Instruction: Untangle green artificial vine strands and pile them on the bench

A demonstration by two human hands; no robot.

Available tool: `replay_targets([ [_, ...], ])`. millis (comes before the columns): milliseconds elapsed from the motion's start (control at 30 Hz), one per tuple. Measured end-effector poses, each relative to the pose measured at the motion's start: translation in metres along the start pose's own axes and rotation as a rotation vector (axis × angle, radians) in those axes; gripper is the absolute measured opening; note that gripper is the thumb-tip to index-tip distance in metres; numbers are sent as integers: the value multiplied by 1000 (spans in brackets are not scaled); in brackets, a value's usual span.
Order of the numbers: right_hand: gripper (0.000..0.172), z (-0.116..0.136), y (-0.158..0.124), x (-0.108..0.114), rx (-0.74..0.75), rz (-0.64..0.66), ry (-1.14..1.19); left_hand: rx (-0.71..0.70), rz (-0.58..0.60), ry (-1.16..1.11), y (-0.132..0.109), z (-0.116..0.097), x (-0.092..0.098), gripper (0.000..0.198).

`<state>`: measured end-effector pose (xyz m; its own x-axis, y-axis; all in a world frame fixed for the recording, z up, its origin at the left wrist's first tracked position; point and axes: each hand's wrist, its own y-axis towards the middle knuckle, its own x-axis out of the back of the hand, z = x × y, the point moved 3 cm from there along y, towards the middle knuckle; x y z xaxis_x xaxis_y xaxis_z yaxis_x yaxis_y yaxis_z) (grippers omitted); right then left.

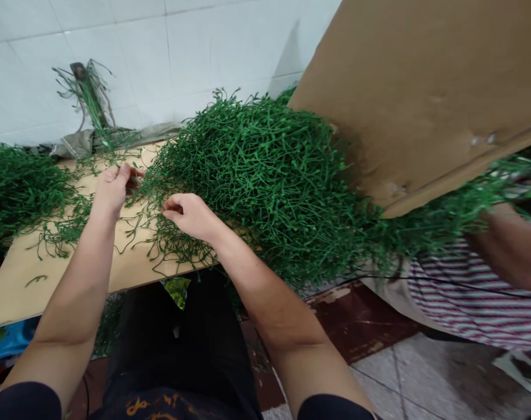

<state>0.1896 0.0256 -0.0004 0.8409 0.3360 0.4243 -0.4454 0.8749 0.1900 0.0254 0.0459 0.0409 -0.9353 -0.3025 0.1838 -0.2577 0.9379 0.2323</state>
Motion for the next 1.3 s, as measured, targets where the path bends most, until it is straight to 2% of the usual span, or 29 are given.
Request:
replay_targets([
  [100,7,0,-6,0,59,127,-18,15,-74,-27,1,-1,9,39],
  [233,5,7,-18,7,147,146,-6,34,-62,-56,4,3,17,42],
  [333,6,13,-32,12,202,245,6,17,-151,-90,11,9,31,48],
  [433,7,9,-44,17,158,311,-2,-5,-221,-119,16,12,47,57],
  [500,8,-1,-44,22,58,231,-14,-6,-205,-128,15,11,50,59],
  [567,10,-10,-40,28,-25,94,-29,6,-170,-132,12,9,47,57],
  [667,9,-13,-32,32,-51,-54,-60,22,-126,-146,5,4,37,52],
  [800,8,-4,-27,29,-18,-88,-17,31,-52,-177,-2,-1,27,49],
  [1033,13,8,-15,18,23,-164,226,131,57,-249,-14,0,15,43],
  [1167,21,13,-2,2,68,-107,407,164,88,-285,-18,0,5,41],
  [1300,31,14,9,-22,47,84,614,180,99,-350,-21,-1,-1,34],
])
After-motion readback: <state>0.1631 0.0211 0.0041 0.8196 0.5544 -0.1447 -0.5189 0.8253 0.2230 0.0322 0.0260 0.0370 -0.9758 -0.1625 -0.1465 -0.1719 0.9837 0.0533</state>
